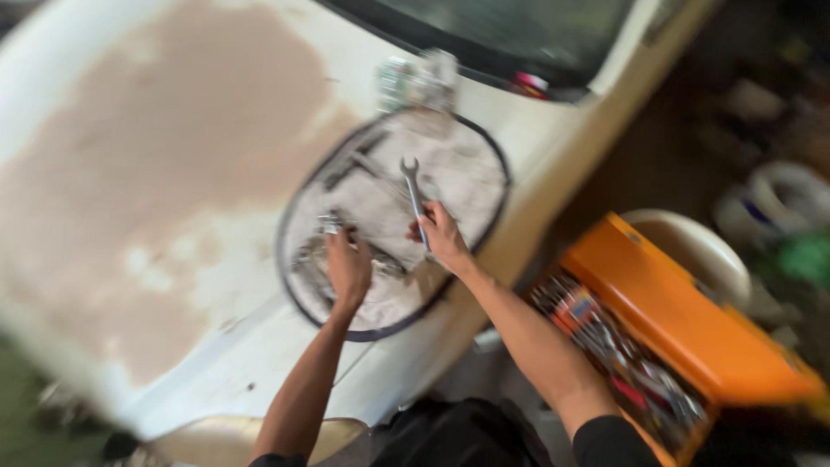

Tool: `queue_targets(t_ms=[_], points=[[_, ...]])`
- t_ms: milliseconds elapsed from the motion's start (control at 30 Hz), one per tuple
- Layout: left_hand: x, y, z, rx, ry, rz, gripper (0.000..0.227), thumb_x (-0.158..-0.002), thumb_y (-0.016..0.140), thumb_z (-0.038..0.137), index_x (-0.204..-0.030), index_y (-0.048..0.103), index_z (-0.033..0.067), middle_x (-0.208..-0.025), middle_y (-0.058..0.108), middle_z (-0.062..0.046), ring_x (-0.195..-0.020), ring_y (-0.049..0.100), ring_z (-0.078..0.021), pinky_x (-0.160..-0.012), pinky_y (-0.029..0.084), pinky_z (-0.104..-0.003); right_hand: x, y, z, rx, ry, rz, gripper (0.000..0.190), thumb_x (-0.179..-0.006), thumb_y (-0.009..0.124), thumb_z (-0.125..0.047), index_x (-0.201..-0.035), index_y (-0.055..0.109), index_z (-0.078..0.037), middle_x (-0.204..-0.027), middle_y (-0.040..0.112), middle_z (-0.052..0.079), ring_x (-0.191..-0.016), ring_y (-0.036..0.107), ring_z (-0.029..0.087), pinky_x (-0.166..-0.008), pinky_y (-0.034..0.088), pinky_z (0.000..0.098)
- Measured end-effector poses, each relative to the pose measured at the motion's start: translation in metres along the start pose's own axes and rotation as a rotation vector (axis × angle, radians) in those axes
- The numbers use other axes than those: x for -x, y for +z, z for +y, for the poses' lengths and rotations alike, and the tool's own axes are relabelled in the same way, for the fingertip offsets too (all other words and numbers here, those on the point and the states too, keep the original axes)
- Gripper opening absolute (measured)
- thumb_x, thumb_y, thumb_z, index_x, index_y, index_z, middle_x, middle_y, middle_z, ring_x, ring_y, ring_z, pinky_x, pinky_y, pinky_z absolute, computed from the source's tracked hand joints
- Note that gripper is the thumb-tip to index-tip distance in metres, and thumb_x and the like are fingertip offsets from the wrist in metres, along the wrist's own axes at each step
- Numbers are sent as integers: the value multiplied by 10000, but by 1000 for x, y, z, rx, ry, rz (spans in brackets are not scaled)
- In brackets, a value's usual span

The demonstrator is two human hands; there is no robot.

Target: The person repeatedly picks up wrenches and other tools from a car hood and places them into an orange toolbox, then closes the toolbox. The person also picks up a brush and a screwdriver from the toolbox and places them on the car hood.

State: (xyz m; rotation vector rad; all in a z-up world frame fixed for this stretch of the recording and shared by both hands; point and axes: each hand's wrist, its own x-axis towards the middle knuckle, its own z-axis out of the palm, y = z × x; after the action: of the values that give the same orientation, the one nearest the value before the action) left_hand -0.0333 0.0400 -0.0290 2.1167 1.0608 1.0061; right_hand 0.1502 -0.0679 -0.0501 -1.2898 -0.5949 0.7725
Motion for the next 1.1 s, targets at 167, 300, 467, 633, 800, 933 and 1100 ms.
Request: queue_targets(t_ms=[167, 300, 467, 633, 800, 933, 1100], points=[[15, 44, 89, 330, 177, -205, 190, -1011, 604, 120, -1170, 658, 31, -1060, 644, -164, -872, 684, -261, -779, 544, -392, 67, -73, -37, -138, -69, 130, 187, -1053, 510, -76, -1230, 522, -14, -1024, 675, 87, -944, 717, 177, -894, 619, 346], [44, 113, 158, 580, 69, -646, 272, -1036, 596, 209, -1220, 657, 18, -1069, 730, -130, -870, 734, -197, -764, 565, -318, 133, -147, -47, 41, -100, 313, 178, -1079, 531, -116, -1208, 584, -6, -994, 695, 81, -898, 706, 154, -838, 601, 309], [108, 207, 198, 909, -102, -1112, 341, -1018, 610, 233, -1257, 612, -9, -1118, 725, -101, -921, 724, -146, -771, 563, -285, 218, -250, -54, 401, 40, 420, 188, -1061, 555, -153, -1193, 622, -37, -915, 705, 33, -802, 701, 100, -729, 581, 286], [189, 308, 199, 889, -254, -1319, 306, -1024, 597, 235, -1184, 680, -13, -1010, 754, -83, -873, 726, -126, -738, 564, -263, 275, -330, -42, 675, 203, 451, 178, -1037, 609, -169, -1170, 652, -59, -826, 706, 52, -721, 678, 128, -653, 539, 330], [260, 380, 178, 892, -534, -1367, 297, -1066, 610, 242, -1252, 679, 22, -948, 711, -56, -767, 616, -130, -669, 475, -291, 298, -376, 1, 828, 424, 489, 258, -980, 663, -177, -1227, 663, -103, -778, 742, 99, -695, 709, 164, -637, 537, 346], [286, 402, 164, 859, -888, -1343, 307, -1031, 553, 308, -1247, 612, 97, -1036, 705, 4, -934, 703, -127, -829, 535, -312, 302, -400, 35, 640, 307, 425, 324, -945, 670, -115, -1265, 635, -81, -850, 742, 91, -722, 725, 148, -648, 575, 328], [287, 413, 161, 832, -957, -1276, 308, -1040, 519, 325, -1235, 616, 107, -1058, 698, -29, -964, 685, -149, -872, 535, -341, 285, -422, 56, 584, 336, 307, 351, -921, 669, -66, -1271, 653, -78, -843, 732, 100, -691, 710, 148, -641, 571, 323]])
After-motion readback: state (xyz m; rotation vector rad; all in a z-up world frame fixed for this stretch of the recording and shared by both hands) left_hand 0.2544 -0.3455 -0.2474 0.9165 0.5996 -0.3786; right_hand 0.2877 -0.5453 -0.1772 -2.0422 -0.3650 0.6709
